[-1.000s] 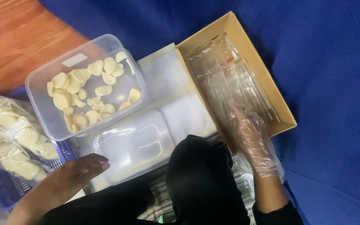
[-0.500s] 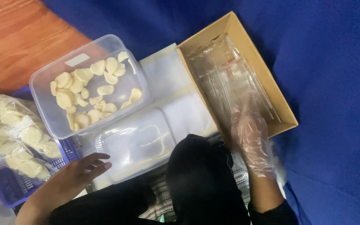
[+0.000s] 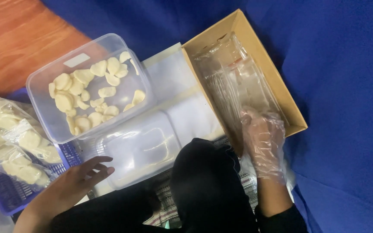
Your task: Manually portioning and packaging sliced food items into small plastic bags.
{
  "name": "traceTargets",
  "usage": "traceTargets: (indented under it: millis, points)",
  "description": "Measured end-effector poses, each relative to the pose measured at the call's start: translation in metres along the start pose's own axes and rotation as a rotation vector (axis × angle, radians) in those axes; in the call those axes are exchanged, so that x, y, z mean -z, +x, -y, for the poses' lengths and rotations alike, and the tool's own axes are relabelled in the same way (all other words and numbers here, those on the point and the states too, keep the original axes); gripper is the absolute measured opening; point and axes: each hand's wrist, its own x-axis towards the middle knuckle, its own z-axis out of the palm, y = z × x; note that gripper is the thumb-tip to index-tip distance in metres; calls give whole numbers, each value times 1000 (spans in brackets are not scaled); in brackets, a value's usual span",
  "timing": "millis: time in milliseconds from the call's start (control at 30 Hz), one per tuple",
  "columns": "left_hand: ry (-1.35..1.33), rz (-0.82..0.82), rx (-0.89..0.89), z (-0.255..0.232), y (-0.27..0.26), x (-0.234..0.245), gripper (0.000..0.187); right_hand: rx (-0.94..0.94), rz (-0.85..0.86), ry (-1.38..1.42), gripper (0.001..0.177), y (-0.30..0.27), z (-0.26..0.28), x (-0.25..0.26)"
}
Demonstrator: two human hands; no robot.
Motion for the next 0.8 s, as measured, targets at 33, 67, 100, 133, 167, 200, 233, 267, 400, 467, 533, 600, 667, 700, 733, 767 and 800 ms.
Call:
traceTargets:
  millis: [33,67,100,133,167,200,233,267,400,467,533,600,667,700,733,767,800]
  points:
    - [7,-1,-22,3,1,-1,50,43,-135,-99,14,0,-3,-2]
    - [17,-5,-51,4,4,-1,51,83,-276,-199,13,3,-6,-5]
    - [20,-10,-57,4,7,1,51,79,-283,-200,13,4,-6,-6]
    - [3,-9,-50,6,8,0,52,70,-316,-130,10,4,-7,-7]
    - [-13,-9,-42,8,9,-2,53,61,-349,-61,22,3,-8,-8]
    - [-15,-7,-36,8,7,-2,53,64,-344,-58,22,3,-6,-6]
    - [2,-3,-51,8,5,-2,50,46,-313,-100,25,3,-3,-4]
    - [24,0,-72,6,4,0,46,24,-288,-145,29,4,-1,-1]
    - [25,19,-25,5,0,-1,52,-36,-194,-100,36,3,2,1]
    - [14,1,-57,6,-3,1,51,-9,-274,-101,38,3,3,4]
    - [-1,12,-50,4,-5,2,51,24,-285,-161,33,3,-2,-2]
    - [-12,26,-43,3,-8,1,52,54,-293,-223,29,2,-5,-5]
    - [17,15,-30,1,-10,2,52,4,-241,-274,29,3,-5,-4]
    - [16,11,-32,2,-9,3,52,4,-246,-273,29,5,-7,-6]
    - [3,12,-37,4,-9,3,53,-32,-176,-371,27,5,-8,-9]
    - [-10,12,-43,5,-9,3,54,-69,-106,-469,27,6,-9,-12]
    - [-10,13,-42,5,-10,3,54,-68,-105,-470,27,6,0,2]
